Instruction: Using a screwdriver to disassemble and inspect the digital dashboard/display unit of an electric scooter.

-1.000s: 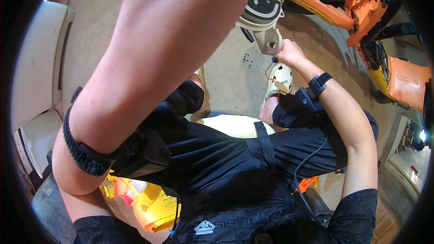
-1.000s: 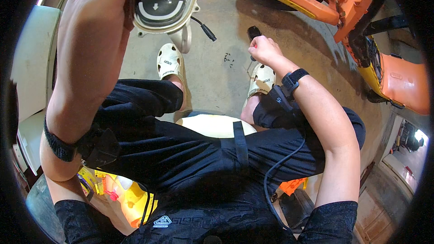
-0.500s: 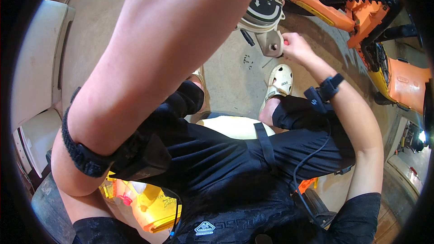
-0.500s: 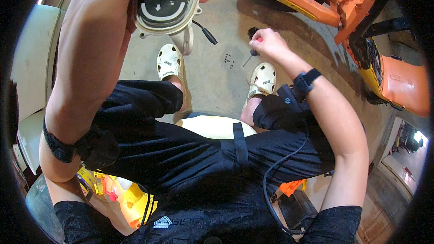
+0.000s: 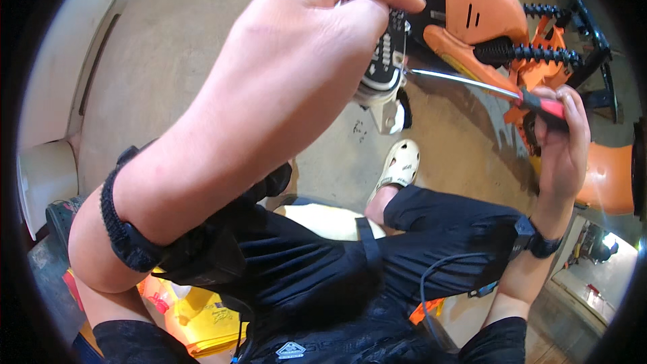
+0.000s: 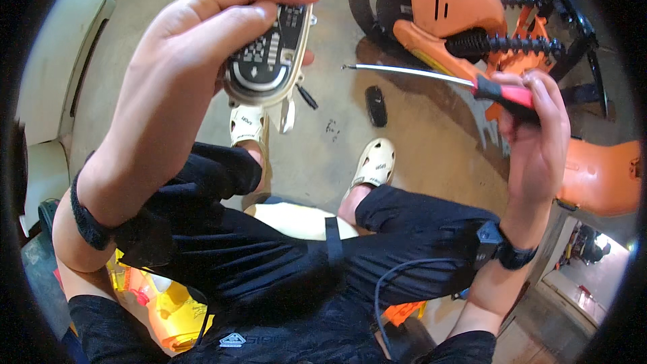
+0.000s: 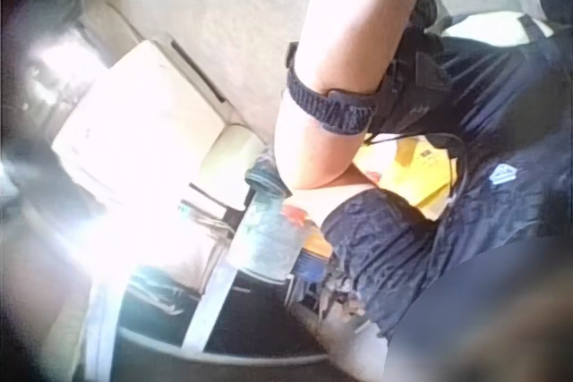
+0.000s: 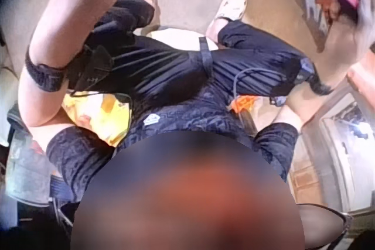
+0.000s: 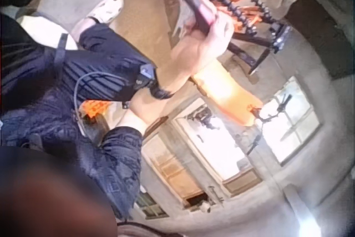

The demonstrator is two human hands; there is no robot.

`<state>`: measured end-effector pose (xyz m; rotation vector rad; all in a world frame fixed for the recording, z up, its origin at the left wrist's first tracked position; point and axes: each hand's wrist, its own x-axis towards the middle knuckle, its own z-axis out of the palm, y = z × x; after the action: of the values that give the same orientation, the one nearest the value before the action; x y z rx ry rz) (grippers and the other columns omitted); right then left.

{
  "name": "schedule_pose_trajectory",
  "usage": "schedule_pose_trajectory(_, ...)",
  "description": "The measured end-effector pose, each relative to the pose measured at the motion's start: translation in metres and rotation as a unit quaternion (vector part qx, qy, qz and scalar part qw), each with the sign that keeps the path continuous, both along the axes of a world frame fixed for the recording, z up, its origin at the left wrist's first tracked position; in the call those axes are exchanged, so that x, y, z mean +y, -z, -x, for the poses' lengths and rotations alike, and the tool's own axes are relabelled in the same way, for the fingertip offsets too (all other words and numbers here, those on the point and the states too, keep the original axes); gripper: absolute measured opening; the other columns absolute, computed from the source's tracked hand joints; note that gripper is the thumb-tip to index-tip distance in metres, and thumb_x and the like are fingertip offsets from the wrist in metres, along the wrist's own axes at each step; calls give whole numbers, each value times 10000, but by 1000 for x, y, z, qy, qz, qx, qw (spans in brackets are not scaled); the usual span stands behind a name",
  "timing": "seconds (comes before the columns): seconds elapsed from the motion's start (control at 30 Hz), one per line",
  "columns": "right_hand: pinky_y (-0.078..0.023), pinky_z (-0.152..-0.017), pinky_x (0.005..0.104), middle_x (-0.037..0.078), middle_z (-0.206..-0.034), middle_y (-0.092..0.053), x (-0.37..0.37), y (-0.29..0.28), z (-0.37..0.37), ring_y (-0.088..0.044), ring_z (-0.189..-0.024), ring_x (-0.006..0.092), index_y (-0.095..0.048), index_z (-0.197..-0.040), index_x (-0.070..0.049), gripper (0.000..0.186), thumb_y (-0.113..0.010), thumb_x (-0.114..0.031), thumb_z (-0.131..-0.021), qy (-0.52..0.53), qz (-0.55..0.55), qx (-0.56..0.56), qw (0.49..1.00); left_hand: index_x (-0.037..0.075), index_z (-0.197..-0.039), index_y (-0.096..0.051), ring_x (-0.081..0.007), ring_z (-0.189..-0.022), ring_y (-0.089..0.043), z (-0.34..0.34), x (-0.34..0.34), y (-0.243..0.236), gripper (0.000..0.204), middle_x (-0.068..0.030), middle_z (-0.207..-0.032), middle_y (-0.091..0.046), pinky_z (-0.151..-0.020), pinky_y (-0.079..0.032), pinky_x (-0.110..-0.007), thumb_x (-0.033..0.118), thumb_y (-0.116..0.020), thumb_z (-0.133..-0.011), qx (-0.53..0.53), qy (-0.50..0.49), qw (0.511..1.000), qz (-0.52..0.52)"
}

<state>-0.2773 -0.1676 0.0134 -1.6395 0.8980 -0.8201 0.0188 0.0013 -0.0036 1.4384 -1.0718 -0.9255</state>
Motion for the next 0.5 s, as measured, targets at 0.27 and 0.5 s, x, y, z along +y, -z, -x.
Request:
schedule_pose_trajectory(0.27,-377,-579,236,158,-1121,-642,-7,-7,27,-441,-590,113,-523,-1147,-78,221,-516,-284,-1070,14,-120,-218,968,20,-1212,-693,-69,-886,-647,2,0,1,331,-23,-971,-679,-775,-513,-210,270,-526,-1076,65,0,998,4)
schedule_pose_trajectory(0.5,-324,-511,227,124,-1100,-606,-5,-7,23,-408,-573,110,-523,-1121,-103,193,-500,-290,-1080,2,-159,-242,957,-6,-1281,-654,-72,-992,-583,15,-3,4,376,-30,-1109,-651,-834,-512,-252,194,-739,-974,8,92,995,25)
